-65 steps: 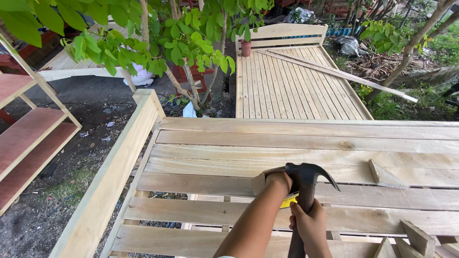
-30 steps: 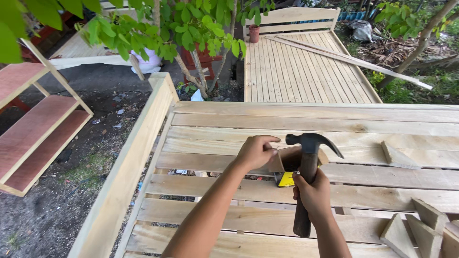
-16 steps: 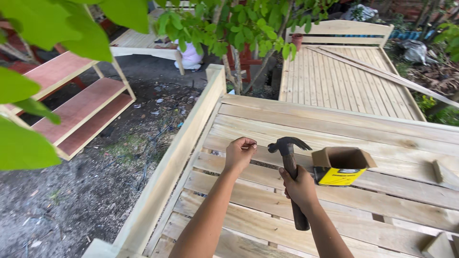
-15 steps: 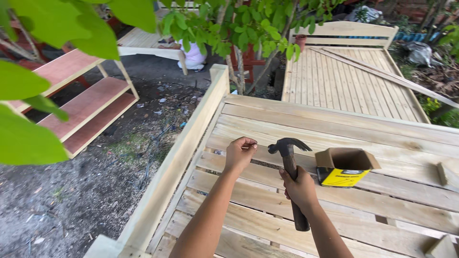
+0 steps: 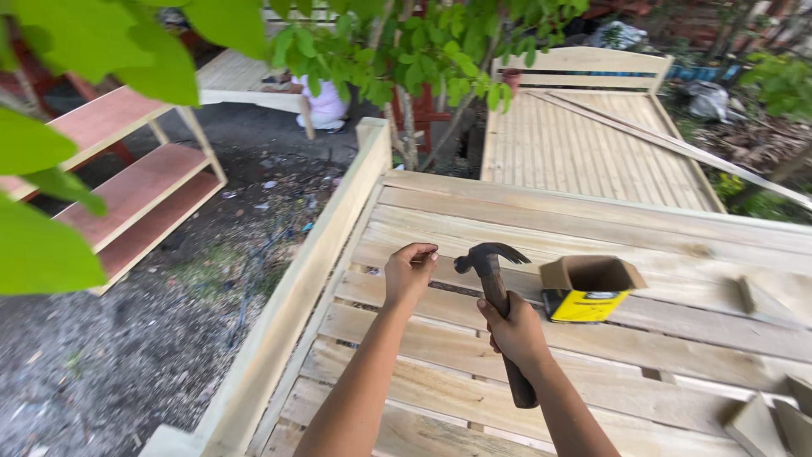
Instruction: The person hammers common nails into a slatted wooden bed frame laid on the ground, taking nails one at a time from a cardboard nail box and driving them along the frame rails. They reposition nails, hammer along different sections of the frame, and press slats in place while working around the structure.
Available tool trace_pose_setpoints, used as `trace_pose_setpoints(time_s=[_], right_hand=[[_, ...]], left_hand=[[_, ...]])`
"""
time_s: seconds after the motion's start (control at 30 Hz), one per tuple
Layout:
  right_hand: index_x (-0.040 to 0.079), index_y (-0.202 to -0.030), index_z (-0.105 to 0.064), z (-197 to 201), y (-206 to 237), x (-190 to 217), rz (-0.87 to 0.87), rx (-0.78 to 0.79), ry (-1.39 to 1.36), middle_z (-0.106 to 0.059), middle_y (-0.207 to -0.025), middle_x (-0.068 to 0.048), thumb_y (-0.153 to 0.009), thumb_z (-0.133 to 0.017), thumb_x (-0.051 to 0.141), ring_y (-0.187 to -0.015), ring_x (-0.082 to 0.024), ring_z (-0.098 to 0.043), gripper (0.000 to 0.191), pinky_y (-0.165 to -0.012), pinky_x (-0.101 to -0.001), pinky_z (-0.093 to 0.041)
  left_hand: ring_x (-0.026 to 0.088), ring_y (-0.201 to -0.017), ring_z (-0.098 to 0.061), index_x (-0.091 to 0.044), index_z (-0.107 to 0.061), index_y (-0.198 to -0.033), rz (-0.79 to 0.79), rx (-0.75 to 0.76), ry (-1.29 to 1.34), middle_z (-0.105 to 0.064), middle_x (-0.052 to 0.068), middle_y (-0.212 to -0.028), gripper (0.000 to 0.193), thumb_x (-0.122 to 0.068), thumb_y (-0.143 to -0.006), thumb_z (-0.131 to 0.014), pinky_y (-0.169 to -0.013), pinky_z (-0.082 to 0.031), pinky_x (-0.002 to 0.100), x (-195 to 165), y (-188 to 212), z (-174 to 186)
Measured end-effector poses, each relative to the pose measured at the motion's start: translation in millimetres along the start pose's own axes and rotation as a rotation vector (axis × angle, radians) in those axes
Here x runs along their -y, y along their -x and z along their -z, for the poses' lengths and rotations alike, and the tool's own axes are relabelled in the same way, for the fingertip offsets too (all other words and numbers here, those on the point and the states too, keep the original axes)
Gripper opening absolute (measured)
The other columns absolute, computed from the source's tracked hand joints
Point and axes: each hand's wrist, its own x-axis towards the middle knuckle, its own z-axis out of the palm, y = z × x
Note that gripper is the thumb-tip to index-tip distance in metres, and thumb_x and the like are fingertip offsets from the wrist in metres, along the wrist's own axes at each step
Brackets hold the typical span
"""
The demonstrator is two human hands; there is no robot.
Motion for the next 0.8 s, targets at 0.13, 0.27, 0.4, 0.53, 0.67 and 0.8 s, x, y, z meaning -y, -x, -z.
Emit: trace_pose_setpoints(time_s=[0.13, 0.27, 0.4, 0.53, 0.67, 0.8], right_hand=[[0.002, -0.090, -0.055, 45, -3, -3, 0.069, -0.105, -0.011, -0.055, -0.057, -0.007, -0.093, -0.070, 0.028, -0.041, -0.016, -0.055, 0.031, -0.039, -0.0335, -0.047], [0.002, -0.090, -0.058, 94, 0, -13, 0.057, -0.261, 0.068, -0.058, -0.056, -0.006, -0.092, -0.070, 0.028, -0.042, -0.016, -0.058, 0.029, -0.040, -0.0327, -0.048], [0.002, -0.090, -0.058, 139, 16, -28, -0.014, -0.374, 0.029, -0.058, -0.057, -0.005, -0.093, -0.070, 0.028, -0.043, -0.015, -0.059, 0.029, -0.041, -0.0323, -0.049], [0.000, -0.089, -0.058, 159, 30, -33, -0.070, -0.443, -0.052, -0.058, -0.059, -0.006, -0.093, -0.071, 0.028, -0.043, -0.016, -0.058, 0.031, -0.040, -0.0338, -0.047], [0.000, -0.089, -0.057, 138, 28, -24, -0.076, -0.415, -0.112, -0.058, -0.060, -0.006, -0.092, -0.070, 0.027, -0.043, -0.015, -0.056, 0.029, -0.040, -0.0339, -0.046], [0.001, -0.090, -0.057, 92, 3, -4, -0.014, -0.308, -0.084, -0.056, -0.060, -0.006, -0.093, -0.070, 0.029, -0.043, -0.015, -0.056, 0.031, -0.041, -0.0336, -0.047]], left_hand=[[0.011, -0.073, -0.069, -0.004, -0.076, -0.100, -0.171, 0.063, -0.023, -0.078, 0.005, -0.086, 0.013, -0.011, -0.090, -0.073, -0.069, -0.055, 0.027, -7, -8, -61], [0.011, -0.073, -0.070, -0.004, -0.075, -0.097, -0.172, 0.166, -0.015, -0.078, 0.005, -0.086, 0.011, -0.011, -0.089, -0.073, -0.068, -0.055, 0.028, -16, -7, -131], [0.011, -0.073, -0.070, -0.003, -0.075, -0.097, -0.215, 0.285, 0.031, -0.078, 0.005, -0.086, 0.010, -0.011, -0.090, -0.073, -0.070, -0.056, 0.027, -24, 10, -194], [0.012, -0.071, -0.068, -0.004, -0.074, -0.098, -0.176, 0.374, 0.048, -0.076, 0.005, -0.085, 0.011, -0.012, -0.091, -0.072, -0.068, -0.055, 0.028, -32, 29, -230], [0.012, -0.071, -0.067, -0.004, -0.073, -0.097, -0.196, 0.317, 0.048, -0.076, 0.005, -0.085, 0.009, -0.011, -0.092, -0.070, -0.068, -0.055, 0.028, -36, 27, -218], [0.015, -0.071, -0.067, -0.003, -0.072, -0.097, -0.261, 0.111, 0.031, -0.075, 0.006, -0.084, 0.009, -0.011, -0.093, -0.069, -0.068, -0.055, 0.029, -37, -5, -158]])
